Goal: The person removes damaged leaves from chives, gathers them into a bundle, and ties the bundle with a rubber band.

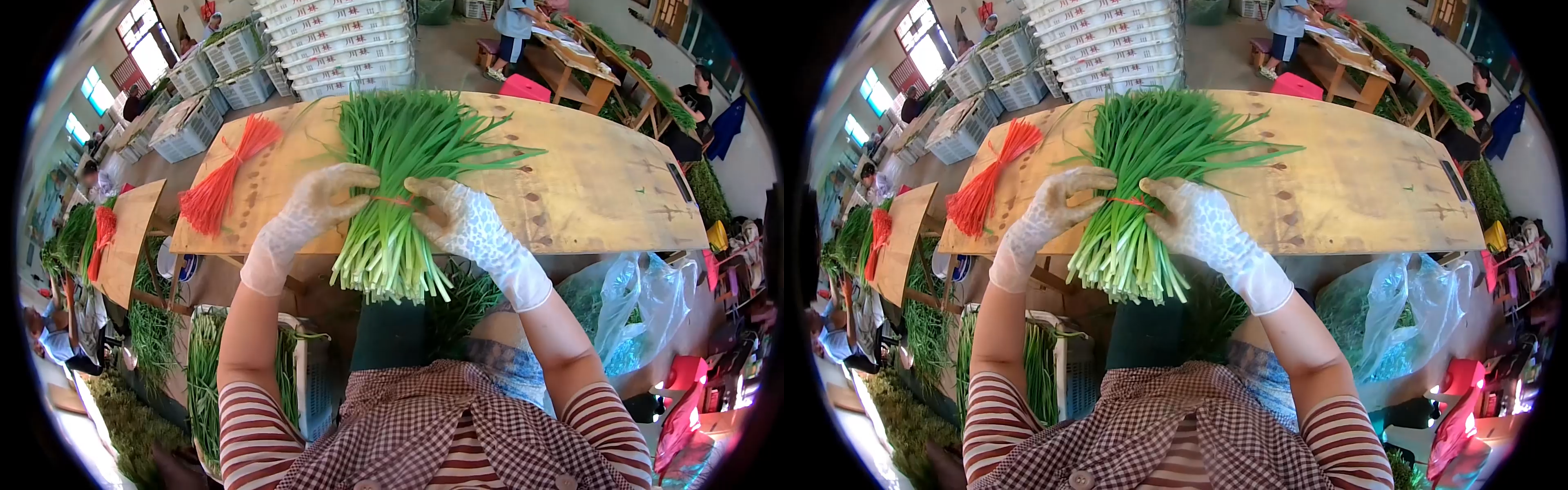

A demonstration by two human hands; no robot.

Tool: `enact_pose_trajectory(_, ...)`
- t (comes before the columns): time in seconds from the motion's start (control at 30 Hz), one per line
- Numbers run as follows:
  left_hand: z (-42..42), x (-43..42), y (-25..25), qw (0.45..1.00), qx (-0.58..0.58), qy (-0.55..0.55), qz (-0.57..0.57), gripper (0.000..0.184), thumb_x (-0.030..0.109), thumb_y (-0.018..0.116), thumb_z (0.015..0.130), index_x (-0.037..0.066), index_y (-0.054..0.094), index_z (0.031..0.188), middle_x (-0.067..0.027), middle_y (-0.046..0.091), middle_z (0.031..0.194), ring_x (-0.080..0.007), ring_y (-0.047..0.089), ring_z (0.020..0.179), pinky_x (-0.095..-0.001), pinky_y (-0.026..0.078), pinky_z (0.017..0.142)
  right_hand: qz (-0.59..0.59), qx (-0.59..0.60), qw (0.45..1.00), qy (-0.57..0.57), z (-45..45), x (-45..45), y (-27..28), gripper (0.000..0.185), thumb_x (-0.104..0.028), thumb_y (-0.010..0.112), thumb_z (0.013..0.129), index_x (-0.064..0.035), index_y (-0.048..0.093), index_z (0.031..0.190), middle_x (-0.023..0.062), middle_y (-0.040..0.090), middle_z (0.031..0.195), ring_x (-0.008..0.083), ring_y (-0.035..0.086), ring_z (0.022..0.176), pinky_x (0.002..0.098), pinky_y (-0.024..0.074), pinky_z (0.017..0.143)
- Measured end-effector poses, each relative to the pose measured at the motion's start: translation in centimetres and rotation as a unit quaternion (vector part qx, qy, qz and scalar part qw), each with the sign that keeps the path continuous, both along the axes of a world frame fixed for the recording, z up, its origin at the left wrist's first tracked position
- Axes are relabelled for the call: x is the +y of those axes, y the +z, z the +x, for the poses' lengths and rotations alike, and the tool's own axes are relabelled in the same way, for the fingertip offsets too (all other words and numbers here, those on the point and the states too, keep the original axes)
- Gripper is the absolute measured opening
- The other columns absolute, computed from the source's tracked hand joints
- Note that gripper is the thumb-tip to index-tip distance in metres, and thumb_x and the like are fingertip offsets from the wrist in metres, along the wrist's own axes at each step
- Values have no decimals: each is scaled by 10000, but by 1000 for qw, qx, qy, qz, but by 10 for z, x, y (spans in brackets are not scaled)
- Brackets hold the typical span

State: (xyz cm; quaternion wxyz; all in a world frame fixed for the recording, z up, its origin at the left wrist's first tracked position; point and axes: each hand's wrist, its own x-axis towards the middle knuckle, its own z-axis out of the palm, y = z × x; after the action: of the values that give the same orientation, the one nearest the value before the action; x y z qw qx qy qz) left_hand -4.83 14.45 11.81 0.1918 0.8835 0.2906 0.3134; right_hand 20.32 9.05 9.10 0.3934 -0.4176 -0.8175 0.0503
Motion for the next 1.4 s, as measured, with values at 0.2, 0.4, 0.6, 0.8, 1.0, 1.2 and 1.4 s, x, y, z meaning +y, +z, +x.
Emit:
enact_pose_trajectory(0.2,6,30,-7,997,14,5,-72,181,38,711,773,32,687,952,-74,690,986,-200,639,960,-324,474,916,-55,-58,996,47,3,28,2,311,-158,638,792,-37,648,1078,178,653,947,339,646,843,405,531,757)
enact_pose_trajectory(0.4,14,28,-7,990,-33,10,-133,212,20,711,747,14,690,958,-85,698,985,-165,640,957,-311,478,900,-133,75,986,71,10,35,-10,257,-111,677,766,-29,672,1010,187,667,905,323,657,848,371,530,749)
enact_pose_trajectory(0.6,13,12,3,999,37,-1,-29,250,60,740,739,20,697,982,-95,696,1008,-190,647,947,-313,485,872,-151,71,986,16,5,26,-4,229,-127,677,787,-24,673,991,197,664,900,330,658,844,374,526,752)
enact_pose_trajectory(0.8,28,17,-19,994,-75,67,50,186,109,746,770,-4,674,899,-89,669,815,-184,624,742,-310,495,701,-34,133,981,-136,-4,-13,2,234,-216,651,830,-36,673,979,204,652,832,352,640,790,410,513,701)
enact_pose_trajectory(1.0,20,-50,-32,911,-191,303,-205,214,187,653,900,-14,650,828,-43,633,729,-80,532,630,-253,456,591,-284,251,920,-94,-11,-56,-1,308,-304,654,843,-10,683,930,217,643,757,379,632,715,436,495,649)
enact_pose_trajectory(1.2,33,-86,-25,883,-253,130,-374,172,156,650,891,3,646,968,-40,653,803,-104,585,663,-249,497,621,-357,199,910,-70,-25,-50,21,370,-342,633,895,15,668,808,61,598,601,106,540,518,281,447,518)
enact_pose_trajectory(1.4,64,-100,-49,930,-198,47,-307,204,71,624,833,-14,647,1017,-50,662,879,-131,609,721,-258,497,692,-303,18,944,-129,-24,-55,42,434,-432,653,814,-4,705,854,209,668,755,332,656,694,398,513,674)
